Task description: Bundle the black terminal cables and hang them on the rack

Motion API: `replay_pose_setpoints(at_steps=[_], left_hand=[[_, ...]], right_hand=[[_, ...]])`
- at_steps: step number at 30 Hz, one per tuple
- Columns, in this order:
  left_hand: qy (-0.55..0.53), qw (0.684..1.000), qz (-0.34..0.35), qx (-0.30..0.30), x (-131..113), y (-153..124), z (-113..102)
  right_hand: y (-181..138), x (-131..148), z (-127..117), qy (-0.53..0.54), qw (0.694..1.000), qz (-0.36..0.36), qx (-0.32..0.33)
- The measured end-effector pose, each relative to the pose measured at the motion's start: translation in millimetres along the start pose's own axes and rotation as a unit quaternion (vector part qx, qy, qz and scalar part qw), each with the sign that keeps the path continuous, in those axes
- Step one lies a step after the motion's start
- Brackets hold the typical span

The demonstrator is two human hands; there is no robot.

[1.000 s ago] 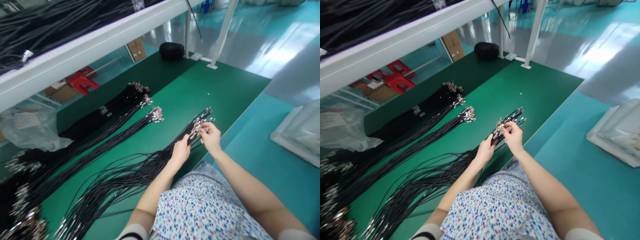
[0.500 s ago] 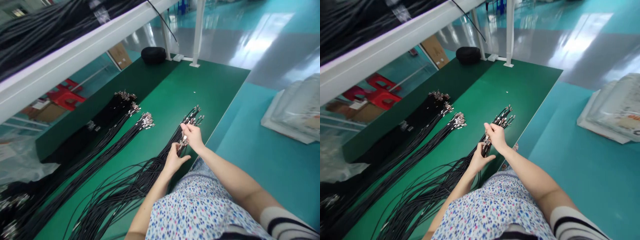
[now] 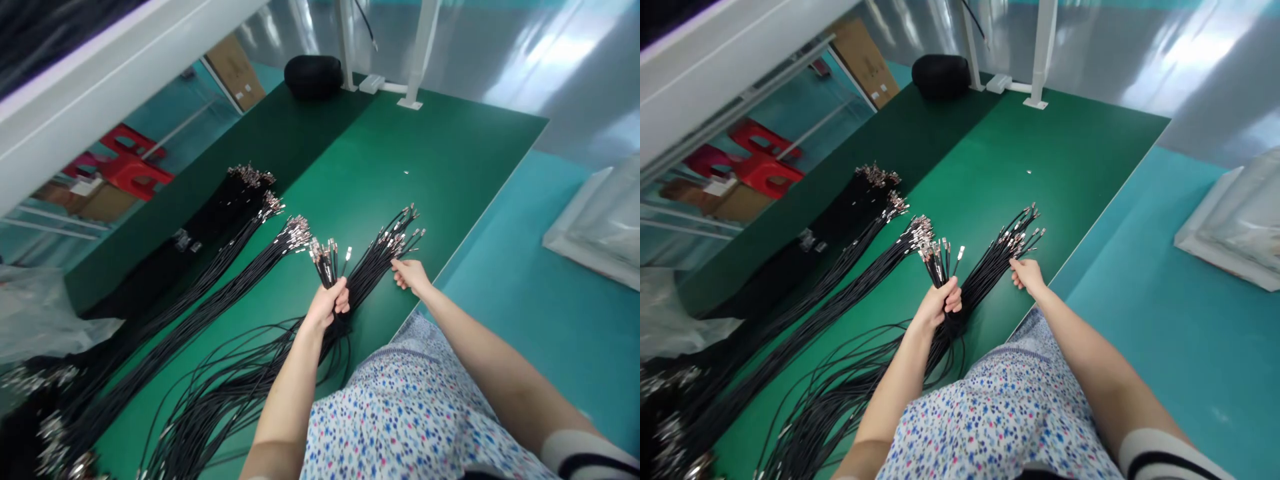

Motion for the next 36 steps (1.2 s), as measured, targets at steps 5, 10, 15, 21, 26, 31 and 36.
replay_pose_setpoints(at_steps=[5,10,15,21,26,31,36], left_hand=[[-0.010,1.000,0.012,-0.005,2,0,-1],[-0.024,0.998,0.049,-0.028,-7,-12,-2],[-0.051,0.991,0.110,-0.048,-35,-82,-5],[-0.089,0.950,0.293,-0.064,-105,-214,-38],[-0.142,0.957,0.235,-0.095,-93,-171,-55],[-0.062,0.971,0.197,-0.116,-59,-57,-24],[0.071,0.982,0.160,-0.076,-34,-11,10]], right_hand=[[15,15,4,-0.102,0.995,-0.003,-0.015],[12,47,21,-0.312,0.948,-0.065,-0.025],[10,34,38,-0.219,0.976,-0.007,0.010],[3,36,43,-0.135,0.991,-0.011,-0.020],[-39,61,38,-0.065,0.993,-0.096,-0.032],[-110,110,60,-0.063,0.945,-0.279,0.158],[-140,115,84,-0.075,0.905,-0.280,0.310]])
Point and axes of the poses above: each hand's wrist, its own y-axis towards the middle knuckle, its own z-axis out of the palm, x = y × z, the point moved 10 cm from there along y, towards the middle knuckle, and after that the axes turned 12 degrees about -y, right-handed, at the moved point
